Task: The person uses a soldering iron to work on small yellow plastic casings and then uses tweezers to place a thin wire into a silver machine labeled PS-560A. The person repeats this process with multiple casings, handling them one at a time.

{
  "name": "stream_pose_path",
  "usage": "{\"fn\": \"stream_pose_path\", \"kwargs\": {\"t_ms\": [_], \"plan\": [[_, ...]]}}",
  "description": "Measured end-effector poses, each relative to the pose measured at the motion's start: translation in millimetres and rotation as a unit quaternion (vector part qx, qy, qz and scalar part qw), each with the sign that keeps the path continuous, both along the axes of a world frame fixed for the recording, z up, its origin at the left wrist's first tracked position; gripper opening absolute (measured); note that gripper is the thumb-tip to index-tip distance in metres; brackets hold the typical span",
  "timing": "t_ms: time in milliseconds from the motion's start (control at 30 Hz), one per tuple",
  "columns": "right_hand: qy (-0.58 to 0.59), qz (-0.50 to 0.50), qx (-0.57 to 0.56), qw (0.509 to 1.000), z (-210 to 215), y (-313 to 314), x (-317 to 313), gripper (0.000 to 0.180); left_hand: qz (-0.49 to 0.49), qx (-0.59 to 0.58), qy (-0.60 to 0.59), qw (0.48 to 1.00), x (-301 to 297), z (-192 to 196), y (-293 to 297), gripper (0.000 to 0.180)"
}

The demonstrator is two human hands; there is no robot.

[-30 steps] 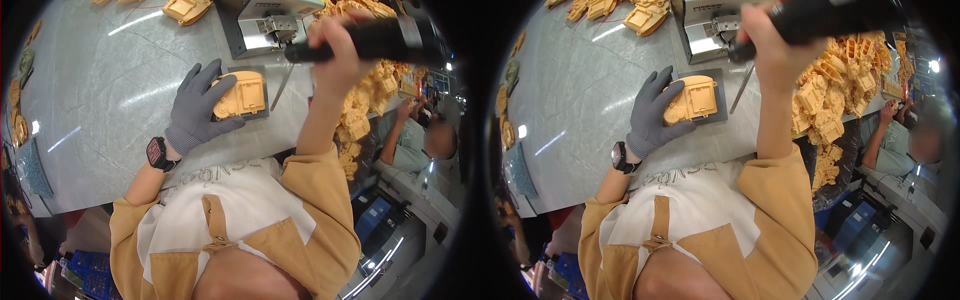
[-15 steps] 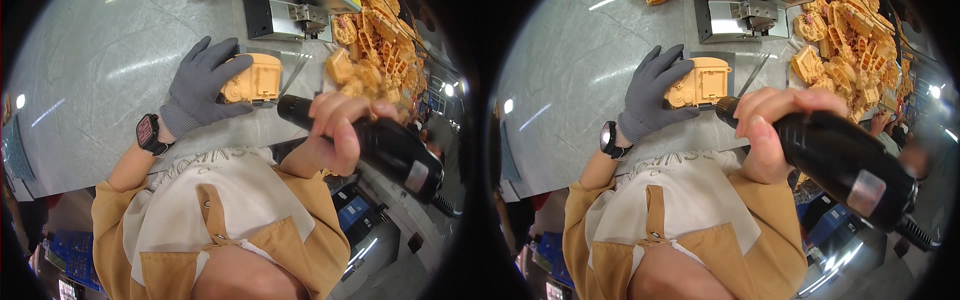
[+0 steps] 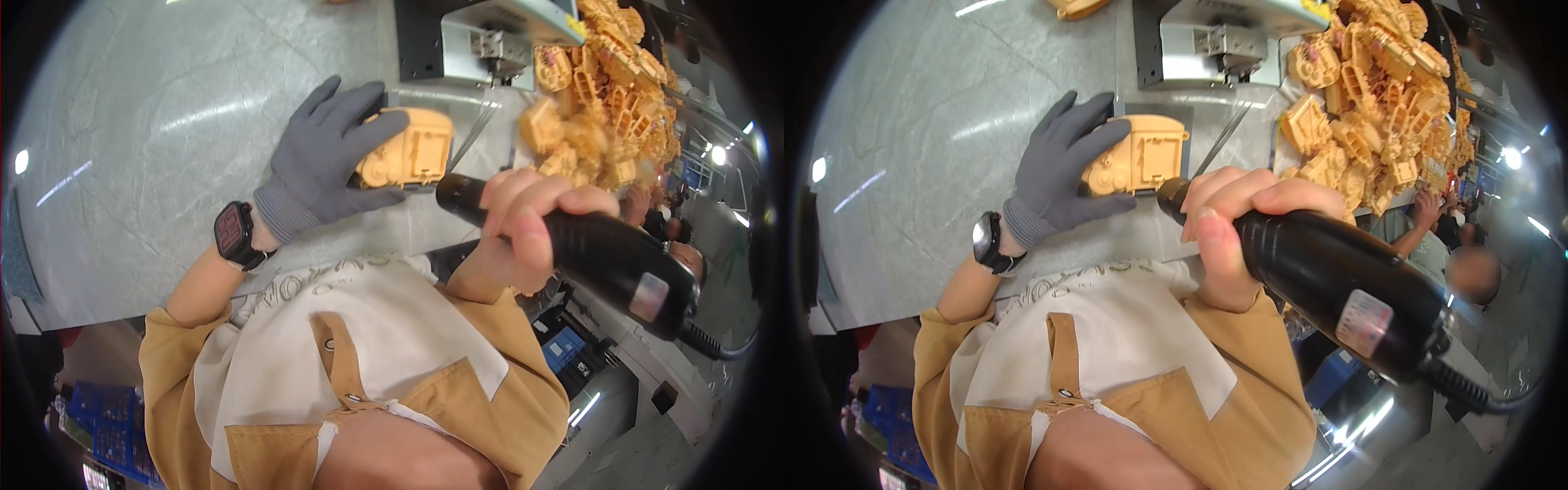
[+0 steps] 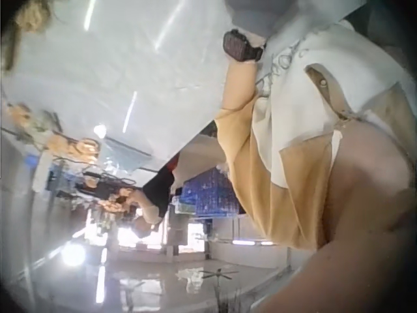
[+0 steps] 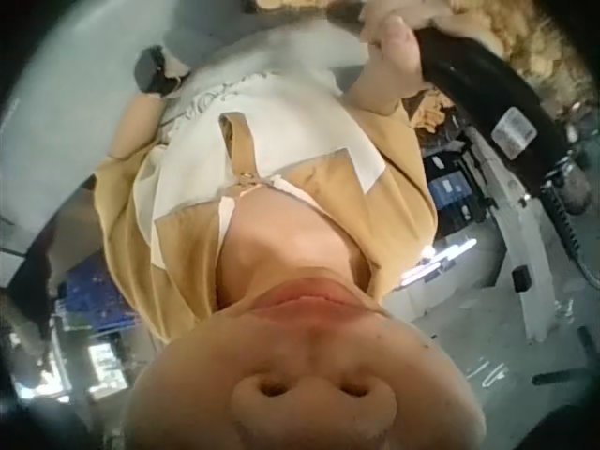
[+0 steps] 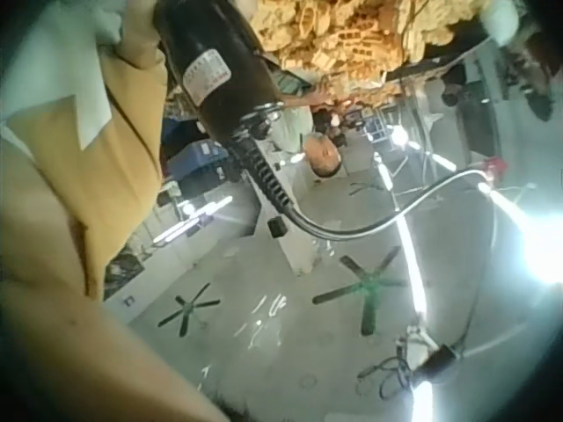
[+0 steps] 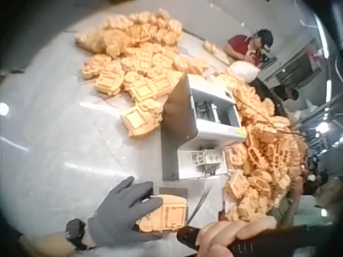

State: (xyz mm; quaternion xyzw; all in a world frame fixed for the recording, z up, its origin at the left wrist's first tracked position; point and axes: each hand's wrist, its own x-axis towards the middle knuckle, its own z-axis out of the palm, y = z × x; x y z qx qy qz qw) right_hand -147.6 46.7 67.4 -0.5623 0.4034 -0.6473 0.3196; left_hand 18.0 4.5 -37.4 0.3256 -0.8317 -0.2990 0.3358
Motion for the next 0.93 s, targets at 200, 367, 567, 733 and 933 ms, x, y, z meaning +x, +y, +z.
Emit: {"fn": "stream_pose_path", "kwargs": {"t_ms": [200, 367, 567, 733, 933], "plan": [[-0.151, 0.037, -0.021, 0.988, 16, -27, -22, 0.049, 0.011, -0.003, 0.006, 1.0, -2, 4, -3, 0.072], [-0.053, -0.135, -0.117, 0.983, 32, -89, -43, 0.042, 0.012, 0.001, 0.002, 1.0, -3, 8, -3, 0.073], [-0.06, -0.117, -0.051, 0.99, 18, -87, -50, 0.037, 0.01, 0.013, 0.027, 1.0, -7, 5, 0, 0.078], [-0.077, 0.121, -0.065, 0.988, 19, -14, -27, 0.047, 0.007, -0.001, 0.027, 1.0, -6, -1, -3, 0.079], [-0.011, 0.228, 0.003, 0.974, 20, 6, -8, 0.051, 0.011, 0.009, 0.01, 1.0, -2, -5, 0, 0.084]]}}
